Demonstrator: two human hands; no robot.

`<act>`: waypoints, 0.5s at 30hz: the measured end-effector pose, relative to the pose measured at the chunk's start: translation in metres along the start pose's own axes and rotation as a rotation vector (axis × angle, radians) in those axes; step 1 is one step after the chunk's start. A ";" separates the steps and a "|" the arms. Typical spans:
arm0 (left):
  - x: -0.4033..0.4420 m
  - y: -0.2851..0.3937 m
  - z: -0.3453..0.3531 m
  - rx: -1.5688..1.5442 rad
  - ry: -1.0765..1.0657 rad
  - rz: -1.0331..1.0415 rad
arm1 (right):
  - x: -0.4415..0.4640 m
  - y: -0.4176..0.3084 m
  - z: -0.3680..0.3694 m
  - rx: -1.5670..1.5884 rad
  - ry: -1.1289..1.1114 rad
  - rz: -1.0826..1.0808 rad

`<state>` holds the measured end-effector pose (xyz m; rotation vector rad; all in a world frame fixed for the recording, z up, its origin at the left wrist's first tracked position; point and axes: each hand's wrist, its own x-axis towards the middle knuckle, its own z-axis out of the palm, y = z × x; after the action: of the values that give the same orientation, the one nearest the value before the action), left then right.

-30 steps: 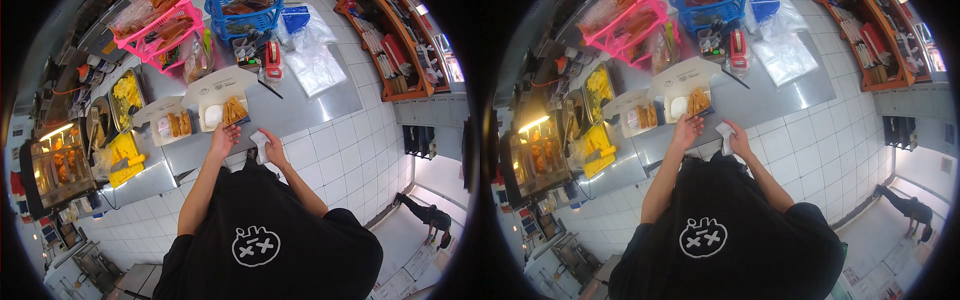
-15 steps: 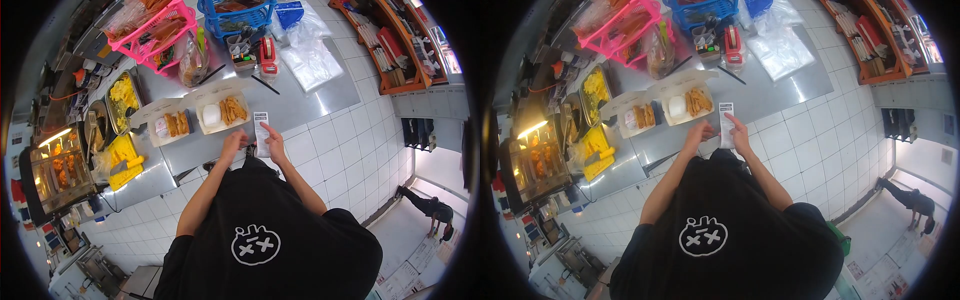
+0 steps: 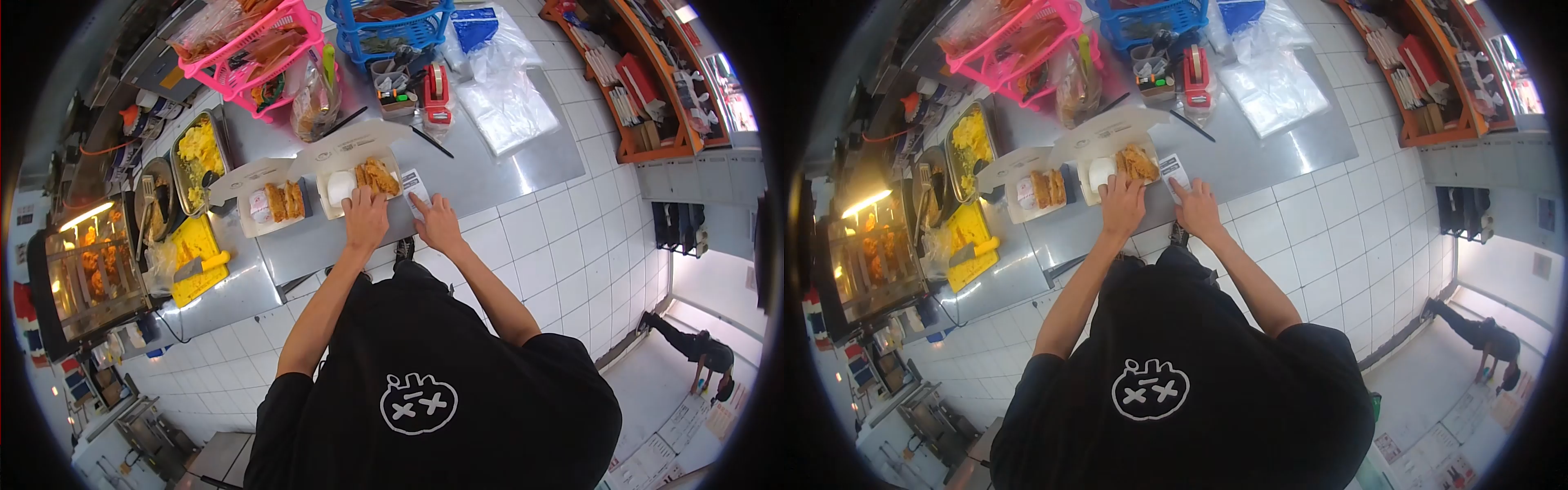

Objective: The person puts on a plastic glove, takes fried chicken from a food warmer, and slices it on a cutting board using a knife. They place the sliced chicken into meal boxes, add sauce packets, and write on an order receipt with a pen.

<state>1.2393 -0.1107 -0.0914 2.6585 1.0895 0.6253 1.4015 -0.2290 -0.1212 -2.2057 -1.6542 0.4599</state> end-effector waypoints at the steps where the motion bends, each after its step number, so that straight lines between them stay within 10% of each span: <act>1: 0.002 -0.001 -0.002 -0.024 0.020 -0.014 | 0.003 0.000 0.005 0.020 0.000 -0.029; 15: -0.021 0.005 -0.008 -0.052 0.037 -0.158 | 0.012 -0.021 0.029 0.065 0.273 -0.041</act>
<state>1.2256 -0.1291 -0.0888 2.4966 1.2602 0.6643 1.3740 -0.2100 -0.1377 -2.0775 -1.5140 0.1886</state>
